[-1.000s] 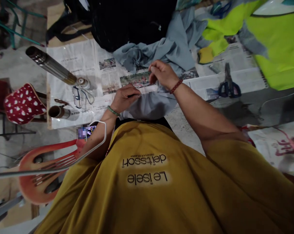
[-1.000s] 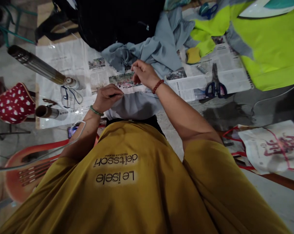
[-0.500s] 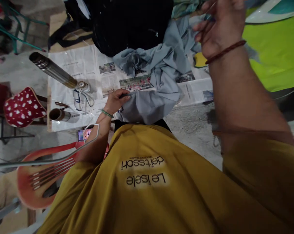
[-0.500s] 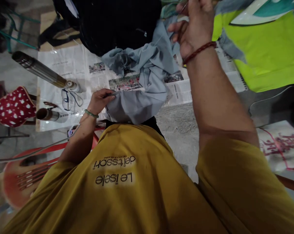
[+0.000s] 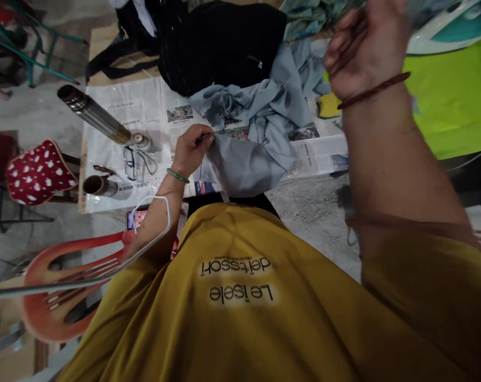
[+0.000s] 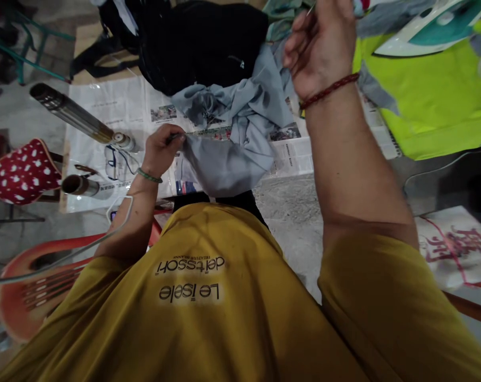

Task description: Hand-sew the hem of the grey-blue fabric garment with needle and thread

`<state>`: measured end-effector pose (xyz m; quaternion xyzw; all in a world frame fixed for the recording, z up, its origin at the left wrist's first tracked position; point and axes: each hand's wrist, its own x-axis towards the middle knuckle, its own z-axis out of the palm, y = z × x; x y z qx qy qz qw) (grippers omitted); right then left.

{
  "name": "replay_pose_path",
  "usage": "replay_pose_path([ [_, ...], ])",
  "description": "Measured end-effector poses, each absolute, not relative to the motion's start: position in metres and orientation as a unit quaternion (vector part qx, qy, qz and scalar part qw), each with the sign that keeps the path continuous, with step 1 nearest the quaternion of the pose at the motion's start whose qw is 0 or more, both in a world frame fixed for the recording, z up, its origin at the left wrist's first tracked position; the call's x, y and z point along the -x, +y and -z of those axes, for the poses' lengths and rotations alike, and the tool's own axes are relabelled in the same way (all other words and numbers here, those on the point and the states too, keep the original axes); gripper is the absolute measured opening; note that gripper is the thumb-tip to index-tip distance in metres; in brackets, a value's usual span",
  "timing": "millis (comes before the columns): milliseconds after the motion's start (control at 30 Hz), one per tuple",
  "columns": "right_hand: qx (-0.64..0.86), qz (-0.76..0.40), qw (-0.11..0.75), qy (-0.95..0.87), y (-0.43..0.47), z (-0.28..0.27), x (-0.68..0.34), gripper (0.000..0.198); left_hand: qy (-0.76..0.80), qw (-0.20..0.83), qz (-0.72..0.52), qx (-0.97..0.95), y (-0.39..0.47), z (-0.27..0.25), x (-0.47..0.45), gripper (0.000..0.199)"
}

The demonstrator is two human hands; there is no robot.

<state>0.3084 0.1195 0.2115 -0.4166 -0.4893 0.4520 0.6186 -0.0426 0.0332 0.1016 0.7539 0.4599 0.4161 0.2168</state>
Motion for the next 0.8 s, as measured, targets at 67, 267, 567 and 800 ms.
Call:
replay_pose_path([
  [67, 0.449, -0.438, 0.605, -0.491, 0.11, -0.184, -0.285, 0.022, 0.471, 0.236, -0.401, -0.75, 0.029, -0.096, 0.039, 0.024],
  [267, 0.586, -0.407, 0.404, -0.572, 0.056, -0.06, -0.219, 0.02, 0.524, 0.256, -0.391, -0.712, 0.017, -0.066, 0.043, 0.015],
  [567, 0.622, -0.158, 0.288, -0.711, 0.037, -0.011, -0.203, 0.039, 0.539, 0.269, -0.387, -0.698, 0.01, -0.065, 0.051, 0.014],
  [800, 0.66, -0.148, 0.267, -0.686, 0.065, -0.018, -0.229, 0.043, 0.536, 0.235, -0.34, -0.737, 0.004, -0.058, 0.063, 0.014],
])
